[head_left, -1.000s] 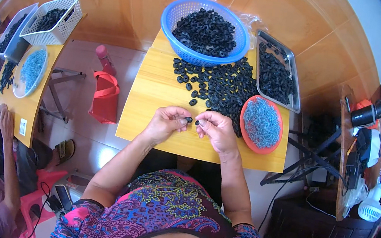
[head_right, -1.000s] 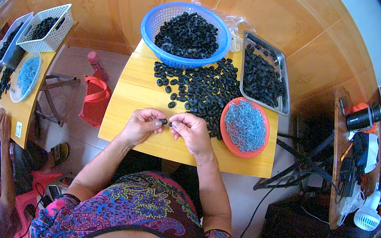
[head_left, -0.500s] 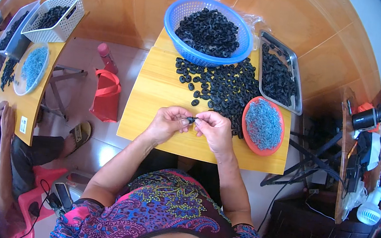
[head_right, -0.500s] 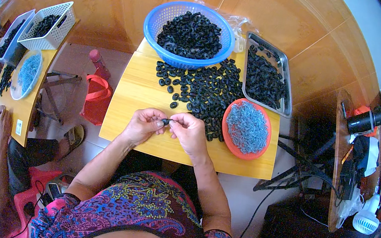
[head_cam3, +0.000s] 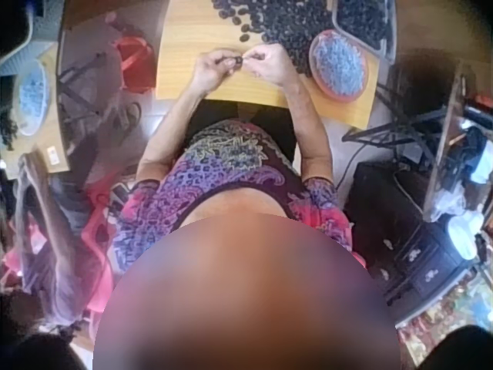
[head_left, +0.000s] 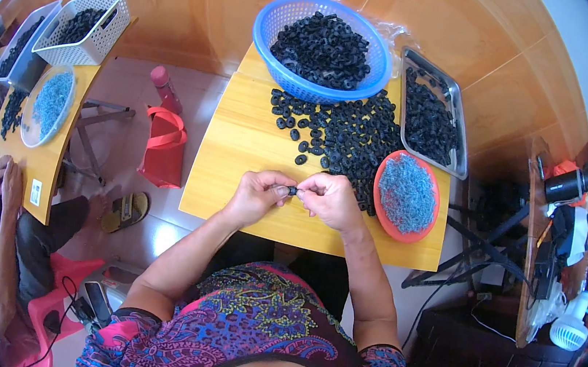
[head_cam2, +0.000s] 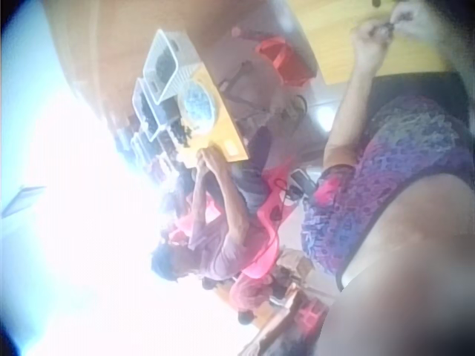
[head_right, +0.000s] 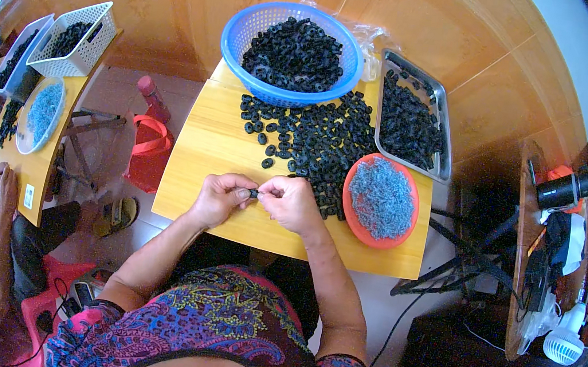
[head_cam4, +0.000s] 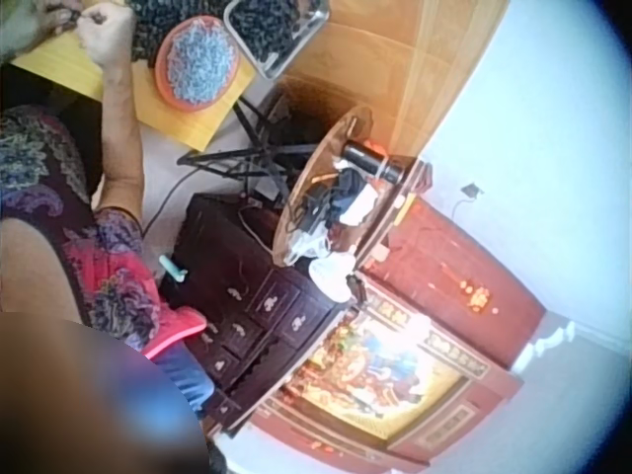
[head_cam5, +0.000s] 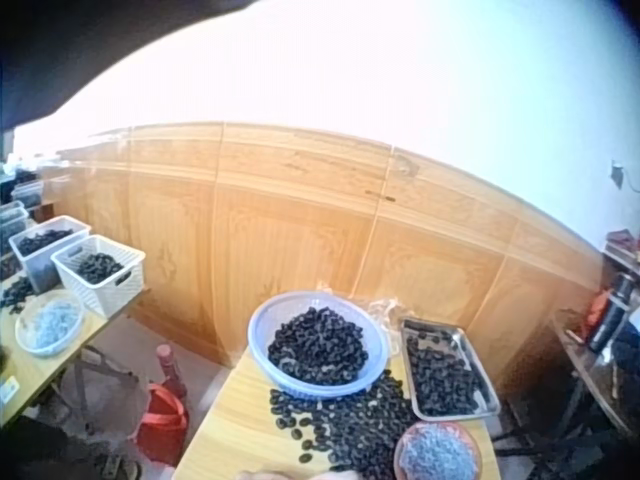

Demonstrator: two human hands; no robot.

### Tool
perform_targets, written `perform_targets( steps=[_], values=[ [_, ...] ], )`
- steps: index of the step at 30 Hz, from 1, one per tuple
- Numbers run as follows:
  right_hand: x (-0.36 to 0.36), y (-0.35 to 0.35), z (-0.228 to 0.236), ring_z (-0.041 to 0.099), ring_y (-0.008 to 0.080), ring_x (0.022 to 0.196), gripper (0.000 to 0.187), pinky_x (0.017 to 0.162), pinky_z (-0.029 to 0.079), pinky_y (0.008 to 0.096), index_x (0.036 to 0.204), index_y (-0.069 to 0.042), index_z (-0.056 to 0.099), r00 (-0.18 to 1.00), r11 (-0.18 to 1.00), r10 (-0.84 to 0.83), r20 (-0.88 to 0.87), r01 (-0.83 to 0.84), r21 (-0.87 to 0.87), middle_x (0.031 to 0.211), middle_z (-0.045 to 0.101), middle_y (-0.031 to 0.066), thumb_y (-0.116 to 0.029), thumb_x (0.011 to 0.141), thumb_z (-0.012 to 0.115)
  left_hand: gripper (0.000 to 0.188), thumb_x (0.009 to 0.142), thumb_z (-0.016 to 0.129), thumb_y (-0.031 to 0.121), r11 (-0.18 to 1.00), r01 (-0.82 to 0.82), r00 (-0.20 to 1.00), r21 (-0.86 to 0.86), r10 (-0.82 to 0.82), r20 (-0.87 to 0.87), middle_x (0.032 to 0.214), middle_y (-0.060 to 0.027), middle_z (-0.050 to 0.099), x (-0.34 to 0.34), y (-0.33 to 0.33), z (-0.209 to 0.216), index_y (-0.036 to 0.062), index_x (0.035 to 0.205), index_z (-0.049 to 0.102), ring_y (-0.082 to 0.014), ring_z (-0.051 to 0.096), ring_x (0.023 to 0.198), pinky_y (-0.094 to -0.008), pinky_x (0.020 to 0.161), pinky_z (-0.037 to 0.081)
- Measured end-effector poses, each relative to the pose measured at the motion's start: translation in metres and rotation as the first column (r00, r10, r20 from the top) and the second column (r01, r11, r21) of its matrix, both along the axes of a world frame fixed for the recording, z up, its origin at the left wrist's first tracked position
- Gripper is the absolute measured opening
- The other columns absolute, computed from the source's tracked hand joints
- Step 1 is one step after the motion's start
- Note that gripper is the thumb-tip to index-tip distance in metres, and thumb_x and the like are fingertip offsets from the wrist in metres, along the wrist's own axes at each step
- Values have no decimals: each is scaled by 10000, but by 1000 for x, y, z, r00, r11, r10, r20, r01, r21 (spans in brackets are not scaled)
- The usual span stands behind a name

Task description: The person assembles small plastic garment accessories by hand, inserting blue plastic inserts into black plastic housings.

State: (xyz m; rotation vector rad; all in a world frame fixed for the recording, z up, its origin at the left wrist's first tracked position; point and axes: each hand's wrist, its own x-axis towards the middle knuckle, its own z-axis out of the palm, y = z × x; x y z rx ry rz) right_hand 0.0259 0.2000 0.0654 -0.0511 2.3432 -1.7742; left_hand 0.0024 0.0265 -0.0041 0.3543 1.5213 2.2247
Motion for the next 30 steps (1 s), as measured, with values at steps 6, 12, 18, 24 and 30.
perform_targets(
  steps=[6, 12, 18, 24, 30],
  values=[
    [1, -6, -11, 510, 37, 544, 44, 476, 414, 220, 752, 32, 638, 985, 984, -68, -156, 93, 154, 629, 617, 12, -12, 755, 641, 117, 878, 560, -28, 995, -65, 995, -69, 60, -78, 806, -47, 625, 3, 5, 1, -37, 971, 631, -79, 531, 660, -210, 595, 447],
    [-3, 6, -9, 576, 83, 567, 46, 527, 480, 217, 830, 32, 630, 995, 983, 71, 73, -58, -173, 685, 634, 49, -8, 809, 639, 101, 868, 572, -27, 997, -59, 993, -50, 54, -107, 781, -36, 615, 3, 2, 0, -26, 946, 637, -69, 517, 636, -204, 570, 431],
    [-4, 12, -17, 604, 114, 593, 61, 555, 517, 228, 846, 25, 617, 984, 932, 150, 100, -106, -346, 716, 631, 77, -21, 826, 651, 107, 854, 565, -63, 999, 34, 995, 11, -33, -99, 839, -75, 625, 1, 0, -6, -36, 936, 627, -95, 520, 646, -222, 578, 432],
    [-12, 7, -16, 595, 110, 576, 68, 529, 501, 228, 780, 19, 586, 980, 961, 172, 100, -145, -234, 685, 615, 70, 5, 823, 637, 125, 860, 543, -77, 999, 26, 990, -25, -29, -138, 844, -76, 628, 1, -1, -1, -33, 945, 623, -98, 521, 649, -222, 581, 438],
    [0, 9, 8, 594, 101, 547, 77, 493, 488, 237, 809, 35, 596, 995, 992, 91, 46, -87, -86, 666, 624, 79, -29, 826, 636, 265, 898, 544, 7, 999, -28, 999, 35, 29, -27, 872, -62, 619, 6, 8, 9, -42, 1159, 541, -115, 586, 717, -218, 613, 471]
  ],
)
